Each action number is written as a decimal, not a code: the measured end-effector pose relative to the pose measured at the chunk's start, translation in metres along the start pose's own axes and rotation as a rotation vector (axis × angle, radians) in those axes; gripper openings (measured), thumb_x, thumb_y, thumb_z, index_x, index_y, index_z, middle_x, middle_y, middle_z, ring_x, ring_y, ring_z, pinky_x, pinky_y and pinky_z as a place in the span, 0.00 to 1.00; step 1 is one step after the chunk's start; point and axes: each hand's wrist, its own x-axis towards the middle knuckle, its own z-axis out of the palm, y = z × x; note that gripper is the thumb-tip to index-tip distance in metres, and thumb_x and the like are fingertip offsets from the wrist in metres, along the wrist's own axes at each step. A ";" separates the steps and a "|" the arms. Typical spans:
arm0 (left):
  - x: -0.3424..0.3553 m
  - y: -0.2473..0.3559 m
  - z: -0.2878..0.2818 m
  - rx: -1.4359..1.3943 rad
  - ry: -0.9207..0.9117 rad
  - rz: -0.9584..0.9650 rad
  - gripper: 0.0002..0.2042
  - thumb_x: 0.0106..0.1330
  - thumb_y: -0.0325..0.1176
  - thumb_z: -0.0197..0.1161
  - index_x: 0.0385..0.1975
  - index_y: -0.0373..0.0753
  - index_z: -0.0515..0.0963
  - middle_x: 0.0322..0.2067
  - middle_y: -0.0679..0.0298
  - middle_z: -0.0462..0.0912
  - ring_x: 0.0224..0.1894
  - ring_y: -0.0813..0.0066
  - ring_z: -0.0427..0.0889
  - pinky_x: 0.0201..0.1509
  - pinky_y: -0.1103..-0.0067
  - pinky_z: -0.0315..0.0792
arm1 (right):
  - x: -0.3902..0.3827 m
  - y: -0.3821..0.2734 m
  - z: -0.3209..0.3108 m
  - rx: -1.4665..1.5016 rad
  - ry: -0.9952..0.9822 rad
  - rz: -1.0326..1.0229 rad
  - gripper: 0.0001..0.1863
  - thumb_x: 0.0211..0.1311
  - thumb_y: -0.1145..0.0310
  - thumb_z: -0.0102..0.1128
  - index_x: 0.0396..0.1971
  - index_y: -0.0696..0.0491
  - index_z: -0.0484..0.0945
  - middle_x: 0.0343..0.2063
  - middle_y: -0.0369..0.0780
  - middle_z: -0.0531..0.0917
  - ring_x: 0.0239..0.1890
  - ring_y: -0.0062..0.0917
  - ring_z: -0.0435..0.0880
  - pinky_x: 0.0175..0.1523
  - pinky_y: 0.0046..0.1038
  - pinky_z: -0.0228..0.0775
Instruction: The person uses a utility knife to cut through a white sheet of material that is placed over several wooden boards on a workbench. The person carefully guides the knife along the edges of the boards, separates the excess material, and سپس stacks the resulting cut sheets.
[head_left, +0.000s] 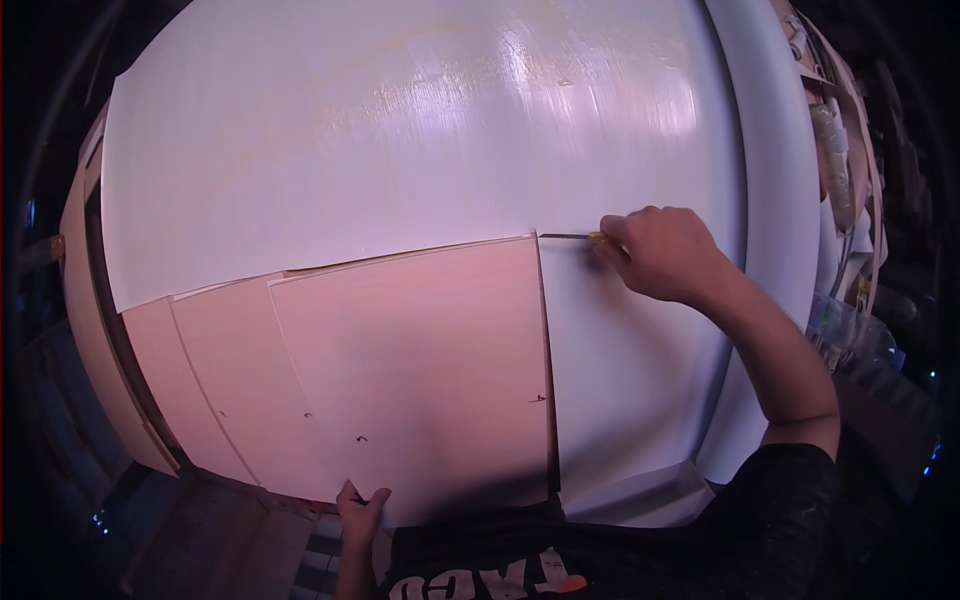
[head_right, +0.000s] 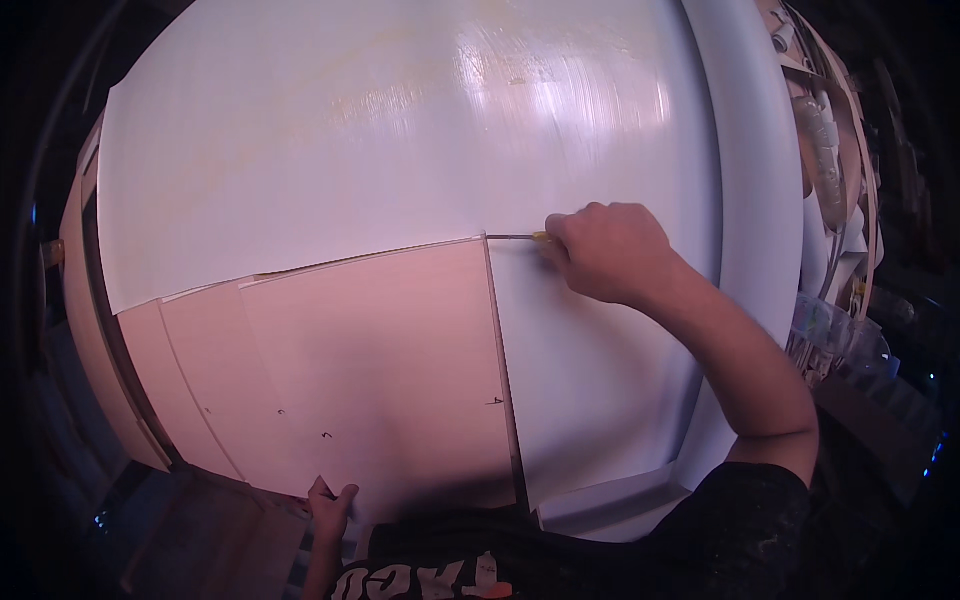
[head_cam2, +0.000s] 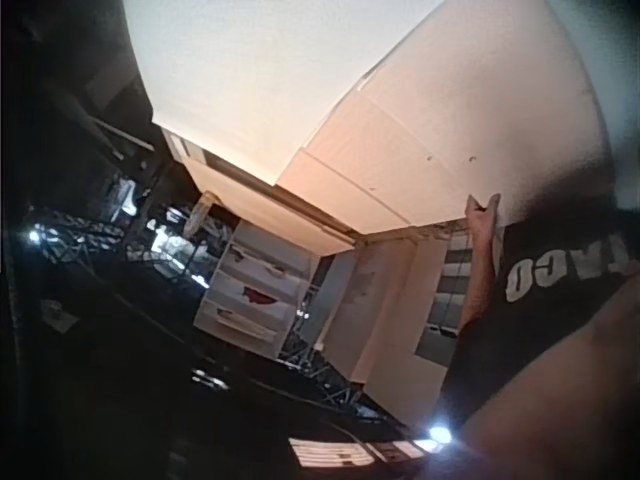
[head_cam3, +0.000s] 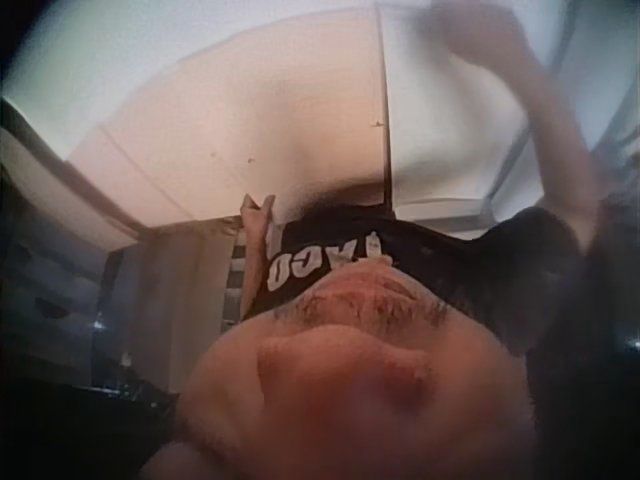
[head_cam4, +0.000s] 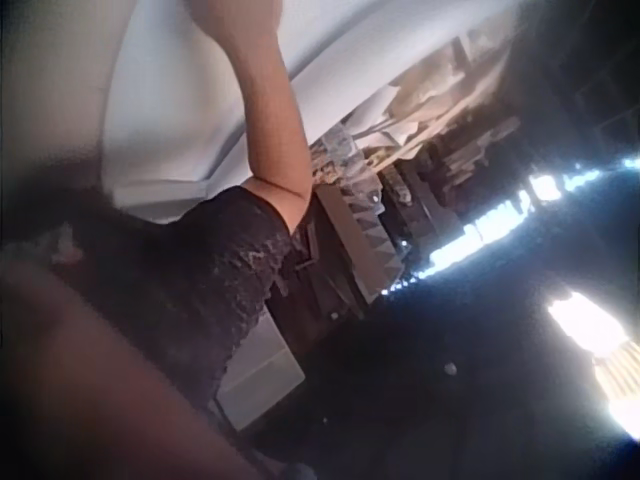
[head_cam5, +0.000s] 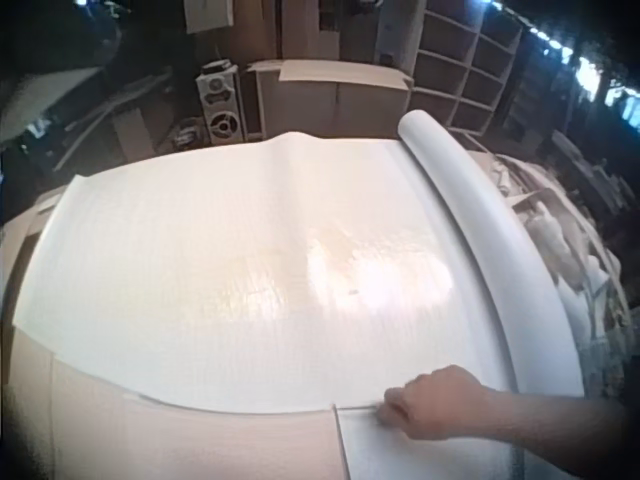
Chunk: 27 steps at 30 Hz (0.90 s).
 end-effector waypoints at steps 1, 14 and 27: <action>-0.003 0.003 0.000 -0.021 -0.028 0.029 0.18 0.55 0.19 0.69 0.46 0.30 0.76 0.38 0.58 0.85 0.40 0.71 0.84 0.47 0.76 0.76 | -0.006 -0.003 0.005 -0.003 0.009 0.003 0.11 0.66 0.61 0.58 0.37 0.53 0.80 0.21 0.45 0.82 0.27 0.37 0.85 0.34 0.37 0.75; -0.055 0.000 -0.013 -0.043 -0.105 0.333 0.22 0.54 0.24 0.71 0.49 0.29 0.74 0.42 0.55 0.84 0.44 0.69 0.84 0.50 0.74 0.77 | -0.012 -0.106 0.101 1.266 0.403 0.264 0.27 0.56 0.54 0.71 0.44 0.62 0.77 0.25 0.37 0.78 0.24 0.22 0.77 0.32 0.28 0.72; -0.099 -0.061 -0.074 -0.084 0.137 0.786 0.19 0.54 0.27 0.74 0.46 0.29 0.78 0.38 0.55 0.87 0.41 0.72 0.86 0.47 0.75 0.78 | -0.212 -0.217 -0.026 1.663 0.827 -0.230 0.28 0.56 0.61 0.73 0.51 0.63 0.77 0.27 0.33 0.78 0.22 0.12 0.71 0.27 0.17 0.67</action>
